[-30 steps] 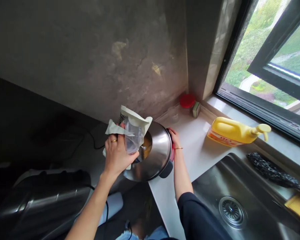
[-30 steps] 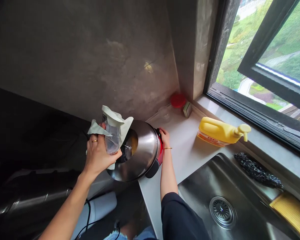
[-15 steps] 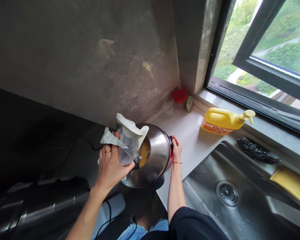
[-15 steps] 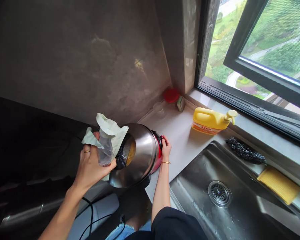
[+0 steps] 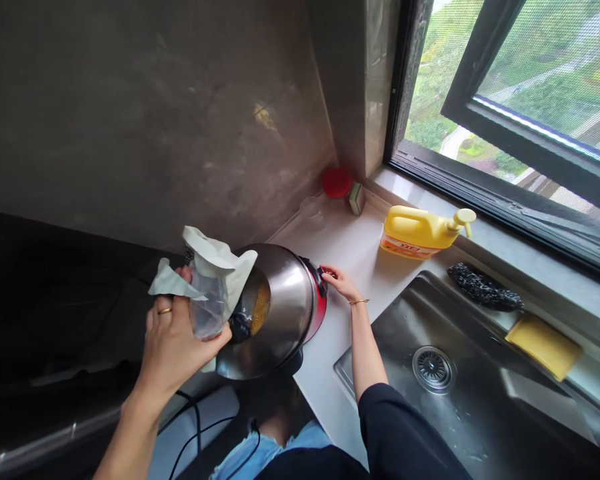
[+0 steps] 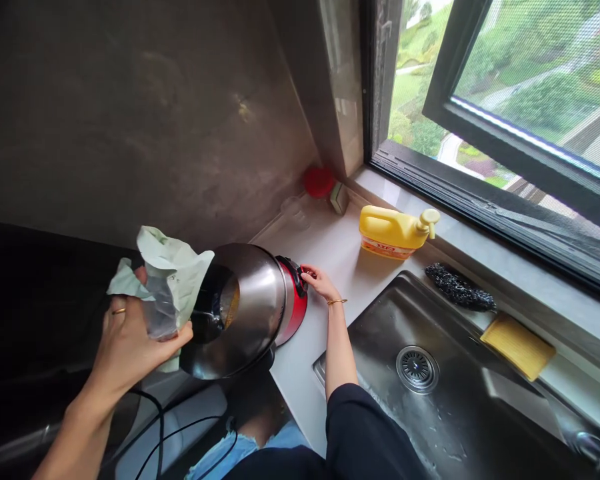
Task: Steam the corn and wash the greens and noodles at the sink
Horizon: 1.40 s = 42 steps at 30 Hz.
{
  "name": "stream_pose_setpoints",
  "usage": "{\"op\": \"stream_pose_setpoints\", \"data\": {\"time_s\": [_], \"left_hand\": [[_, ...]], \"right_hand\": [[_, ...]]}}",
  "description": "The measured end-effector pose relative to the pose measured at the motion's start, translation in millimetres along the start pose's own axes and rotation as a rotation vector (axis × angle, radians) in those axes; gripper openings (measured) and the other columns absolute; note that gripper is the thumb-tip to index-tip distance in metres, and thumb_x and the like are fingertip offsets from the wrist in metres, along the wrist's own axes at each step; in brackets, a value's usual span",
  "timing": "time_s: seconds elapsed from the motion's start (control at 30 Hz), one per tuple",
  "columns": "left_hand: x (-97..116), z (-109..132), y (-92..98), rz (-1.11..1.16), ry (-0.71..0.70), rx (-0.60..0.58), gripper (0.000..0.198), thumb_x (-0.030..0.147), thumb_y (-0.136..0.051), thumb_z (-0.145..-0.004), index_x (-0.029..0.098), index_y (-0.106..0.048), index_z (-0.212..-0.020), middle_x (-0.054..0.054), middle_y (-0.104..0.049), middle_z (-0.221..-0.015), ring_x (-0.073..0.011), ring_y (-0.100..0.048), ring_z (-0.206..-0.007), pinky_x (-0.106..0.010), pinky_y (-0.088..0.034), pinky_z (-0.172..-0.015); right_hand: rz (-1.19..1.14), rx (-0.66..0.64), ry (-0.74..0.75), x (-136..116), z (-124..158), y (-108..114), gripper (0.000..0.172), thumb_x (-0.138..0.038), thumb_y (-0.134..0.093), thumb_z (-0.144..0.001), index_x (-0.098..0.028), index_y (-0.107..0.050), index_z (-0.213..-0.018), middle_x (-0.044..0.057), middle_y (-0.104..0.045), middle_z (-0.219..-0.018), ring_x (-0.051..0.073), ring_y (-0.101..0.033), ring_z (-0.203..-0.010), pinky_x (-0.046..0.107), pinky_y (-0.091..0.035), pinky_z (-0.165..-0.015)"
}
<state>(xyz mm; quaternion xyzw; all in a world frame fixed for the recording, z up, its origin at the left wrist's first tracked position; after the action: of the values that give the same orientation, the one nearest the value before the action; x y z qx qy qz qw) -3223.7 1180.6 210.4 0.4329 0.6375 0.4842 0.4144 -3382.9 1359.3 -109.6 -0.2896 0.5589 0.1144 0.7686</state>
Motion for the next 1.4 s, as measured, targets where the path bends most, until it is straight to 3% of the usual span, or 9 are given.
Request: {"op": "stream_pose_setpoints", "data": {"time_s": [0.27, 0.53, 0.87, 1.13, 1.3, 1.4], "left_hand": [[-4, 0, -2.4, 0.022, 0.123, -0.027, 0.088, 0.048, -0.06, -0.066, 0.018, -0.032, -0.144, -0.018, -0.05, -0.124, -0.045, -0.049, -0.122, -0.059, -0.045, -0.102], [-8, 1, -4.9, -0.02, 0.128, -0.016, 0.083, 0.05, -0.059, -0.064, 0.013, -0.039, -0.136, -0.02, -0.052, -0.12, -0.0453, -0.051, -0.12, -0.058, -0.046, -0.1], [-14, 4, -7.1, -0.02, 0.162, 0.008, 0.082, 0.05, -0.064, -0.059, 0.011, -0.045, -0.129, -0.02, -0.052, -0.119, -0.0446, -0.055, -0.116, -0.056, -0.046, -0.1], [-13, 7, -9.1, 0.113, 0.205, 0.013, 0.088, 0.047, -0.068, -0.062, 0.02, -0.037, -0.139, -0.016, -0.047, -0.135, -0.0406, -0.046, -0.128, -0.056, -0.04, -0.107], [-12, 8, -8.1, 0.229, 0.209, 0.021, 0.084, 0.051, -0.076, -0.061, 0.02, -0.047, -0.133, -0.018, -0.048, -0.136, -0.0427, -0.04, -0.134, -0.057, -0.035, -0.11], [-13, 9, -9.8, 0.288, 0.22, 0.042, 0.093, 0.055, -0.081, -0.056, 0.02, -0.046, -0.135, -0.018, -0.047, -0.138, -0.0427, -0.038, -0.136, -0.057, -0.034, -0.111]], "right_hand": [[0.135, -0.073, 0.055, -4, -7, -7, 0.042, -0.058, -0.058, -0.081, -0.018, -0.066, -0.09, 0.0, -0.064, -0.073, 0.014, -0.056, -0.066, 0.027, -0.046, -0.066], [0.266, 0.098, -0.029, -4, -5, -4, 0.05, -0.068, -0.057, -0.076, -0.018, -0.061, -0.074, 0.0, -0.059, -0.064, 0.013, -0.049, -0.06, 0.025, -0.038, -0.057], [0.23, 0.132, -0.061, -6, -3, -5, 0.053, -0.072, -0.059, -0.072, -0.019, -0.059, -0.069, -0.001, -0.055, -0.059, 0.012, -0.046, -0.056, 0.026, -0.037, -0.055], [0.209, 0.196, -0.089, 2, -2, -3, 0.053, -0.071, -0.061, -0.07, -0.018, -0.062, -0.075, 0.001, -0.061, -0.067, 0.014, -0.051, -0.062, 0.026, -0.041, -0.06], [0.223, 0.215, -0.091, 1, -2, -6, 0.053, -0.071, -0.059, -0.071, -0.018, -0.061, -0.07, 0.002, -0.063, -0.067, 0.014, -0.054, -0.062, 0.026, -0.042, -0.062], [0.204, 0.219, -0.109, -6, 0, -8, 0.055, -0.072, -0.057, -0.071, -0.018, -0.063, -0.077, 0.005, -0.066, -0.074, 0.016, -0.057, -0.066, 0.028, -0.045, -0.065]]}}
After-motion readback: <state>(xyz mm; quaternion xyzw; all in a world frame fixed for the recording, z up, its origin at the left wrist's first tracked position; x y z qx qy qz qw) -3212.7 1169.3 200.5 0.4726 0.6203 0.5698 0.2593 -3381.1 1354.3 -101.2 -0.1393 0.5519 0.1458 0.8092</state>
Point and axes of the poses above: each hand's wrist, its own z-axis away from the middle knuckle, its own y-axis out of the back of the hand, x = y × z, the point moved 6 cm from there along -z, towards the middle knuckle
